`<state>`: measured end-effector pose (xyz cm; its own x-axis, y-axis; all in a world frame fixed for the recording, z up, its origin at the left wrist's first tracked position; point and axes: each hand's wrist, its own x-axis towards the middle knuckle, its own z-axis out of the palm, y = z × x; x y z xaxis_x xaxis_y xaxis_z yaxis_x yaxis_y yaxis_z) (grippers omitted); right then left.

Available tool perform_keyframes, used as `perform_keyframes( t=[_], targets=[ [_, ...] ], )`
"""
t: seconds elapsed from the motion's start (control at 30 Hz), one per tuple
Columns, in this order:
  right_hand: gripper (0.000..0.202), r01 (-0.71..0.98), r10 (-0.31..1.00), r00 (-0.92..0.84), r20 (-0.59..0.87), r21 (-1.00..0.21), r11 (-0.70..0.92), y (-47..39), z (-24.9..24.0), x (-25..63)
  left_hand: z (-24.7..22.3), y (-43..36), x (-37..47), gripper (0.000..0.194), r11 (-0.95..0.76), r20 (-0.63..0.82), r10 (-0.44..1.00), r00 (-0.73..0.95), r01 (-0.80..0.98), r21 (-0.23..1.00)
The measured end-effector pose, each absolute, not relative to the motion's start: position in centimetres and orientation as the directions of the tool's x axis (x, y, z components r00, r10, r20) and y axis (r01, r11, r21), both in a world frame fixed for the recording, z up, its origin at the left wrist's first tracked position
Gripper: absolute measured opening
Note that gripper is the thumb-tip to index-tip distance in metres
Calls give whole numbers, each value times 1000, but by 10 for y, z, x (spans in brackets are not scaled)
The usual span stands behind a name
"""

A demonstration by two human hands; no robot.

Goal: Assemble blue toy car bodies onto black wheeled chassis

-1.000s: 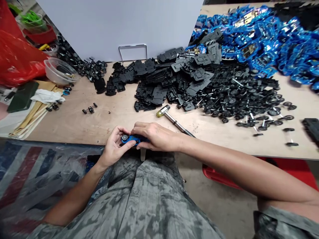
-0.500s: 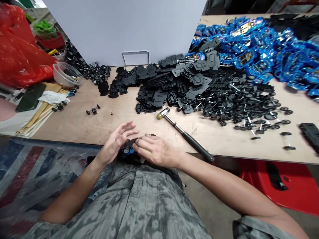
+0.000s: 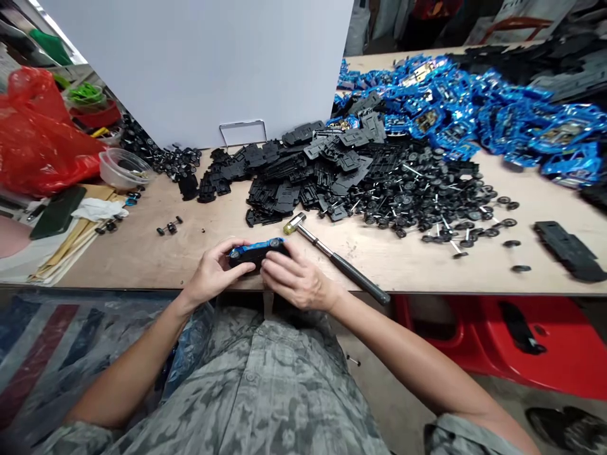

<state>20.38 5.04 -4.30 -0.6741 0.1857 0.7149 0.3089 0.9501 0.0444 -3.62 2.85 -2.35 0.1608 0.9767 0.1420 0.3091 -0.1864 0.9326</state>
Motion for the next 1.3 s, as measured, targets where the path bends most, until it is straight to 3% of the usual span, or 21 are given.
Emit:
perform_keyframes(
  t=[0.07, 0.13, 0.2, 0.33, 0.67, 1.0, 1.1, 1.3],
  targets=[
    [43, 389, 441, -568, 695, -246, 888, 52, -44, 206, -27, 28, -36, 31, -337, 259, 937, 234, 410, 848],
    [52, 382, 594, -527, 607, -455, 804, 54, -43, 207, -29, 27, -36, 29, -416, 318, 905, 282, 438, 797],
    [43, 324, 628, -549, 551, -552, 768, 56, -43, 206, -30, 26, -37, 27, -453, 349, 888, 300, 441, 775],
    [26, 269, 646, -551, 528, -621, 736, 55, -46, 204, -32, 29, -36, 28, -491, 365, 866, 342, 436, 754],
    [24, 225, 655, -534, 535, -657, 719, 50, -49, 205, -42, 30, -29, 43, -576, 444, 802, 400, 321, 752],
    [30, 268, 694, -517, 502, -675, 687, 44, -43, 207, -39, 25, -21, 34, -541, 458, 838, 297, 348, 765],
    [32, 249, 651, -513, 560, -629, 737, 44, -47, 209, -39, 25, -20, 33, -542, 461, 839, 290, 362, 759],
    [30, 267, 492, -608, 622, -424, 866, 48, -47, 219, -37, 27, -21, 38, -552, 444, 828, 342, 363, 751]
  ],
)
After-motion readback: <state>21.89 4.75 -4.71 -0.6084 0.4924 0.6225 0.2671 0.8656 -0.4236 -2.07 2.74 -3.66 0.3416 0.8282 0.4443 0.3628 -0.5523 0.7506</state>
